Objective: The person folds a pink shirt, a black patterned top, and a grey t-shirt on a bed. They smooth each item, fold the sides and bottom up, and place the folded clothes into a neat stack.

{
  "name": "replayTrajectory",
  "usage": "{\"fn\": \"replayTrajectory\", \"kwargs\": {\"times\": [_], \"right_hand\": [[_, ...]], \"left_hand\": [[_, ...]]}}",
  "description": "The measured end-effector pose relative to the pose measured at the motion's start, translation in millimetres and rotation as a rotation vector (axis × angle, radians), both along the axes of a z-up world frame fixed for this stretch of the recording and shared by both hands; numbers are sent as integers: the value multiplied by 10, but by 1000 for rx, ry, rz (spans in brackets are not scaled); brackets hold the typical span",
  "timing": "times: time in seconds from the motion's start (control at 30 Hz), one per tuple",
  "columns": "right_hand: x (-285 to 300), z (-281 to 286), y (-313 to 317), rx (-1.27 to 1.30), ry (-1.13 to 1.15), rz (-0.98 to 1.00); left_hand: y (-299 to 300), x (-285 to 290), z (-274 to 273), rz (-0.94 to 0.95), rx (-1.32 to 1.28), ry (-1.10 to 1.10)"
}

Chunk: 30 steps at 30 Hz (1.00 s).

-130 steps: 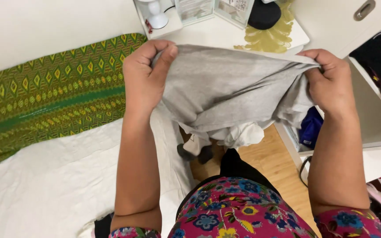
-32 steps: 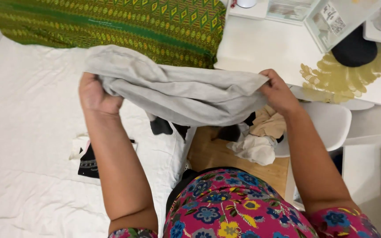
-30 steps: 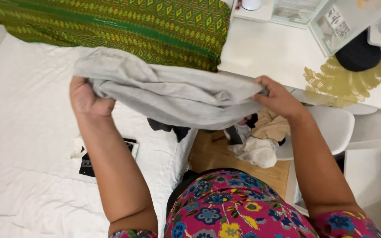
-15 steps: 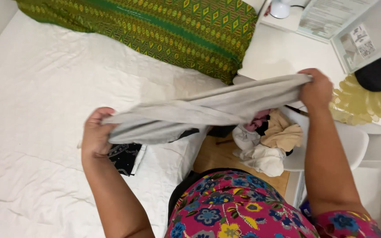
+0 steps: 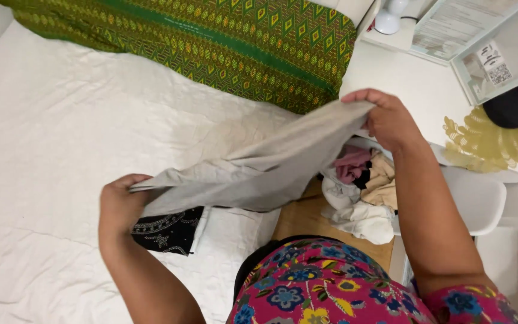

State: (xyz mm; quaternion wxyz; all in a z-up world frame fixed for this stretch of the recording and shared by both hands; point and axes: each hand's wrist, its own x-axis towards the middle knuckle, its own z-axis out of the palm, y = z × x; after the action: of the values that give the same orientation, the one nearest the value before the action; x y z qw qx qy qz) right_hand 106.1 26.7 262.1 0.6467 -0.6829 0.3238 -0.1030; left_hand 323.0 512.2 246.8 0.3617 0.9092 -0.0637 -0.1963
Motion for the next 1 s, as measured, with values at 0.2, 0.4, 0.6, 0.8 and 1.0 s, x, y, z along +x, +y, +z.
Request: {"fn": "replayTrajectory", "kwargs": {"times": [0.2, 0.4, 0.6, 0.8, 1.0], "right_hand": [[577, 384, 19, 92, -172, 43], [793, -63, -390, 159, -237, 12], [983, -530, -899, 174, -148, -83], [1277, -935, -1121, 226, -133, -97], [1183, -740, -1242, 235, -223, -4]], "left_hand": [[129, -250, 464, 201, -516, -37], [49, -675, -111, -158, -497, 245], [304, -1474, -1550, 41, -300, 498], [634, -1474, -1389, 409, -574, 205], [877, -1480, -1123, 551, -482, -25]]}}
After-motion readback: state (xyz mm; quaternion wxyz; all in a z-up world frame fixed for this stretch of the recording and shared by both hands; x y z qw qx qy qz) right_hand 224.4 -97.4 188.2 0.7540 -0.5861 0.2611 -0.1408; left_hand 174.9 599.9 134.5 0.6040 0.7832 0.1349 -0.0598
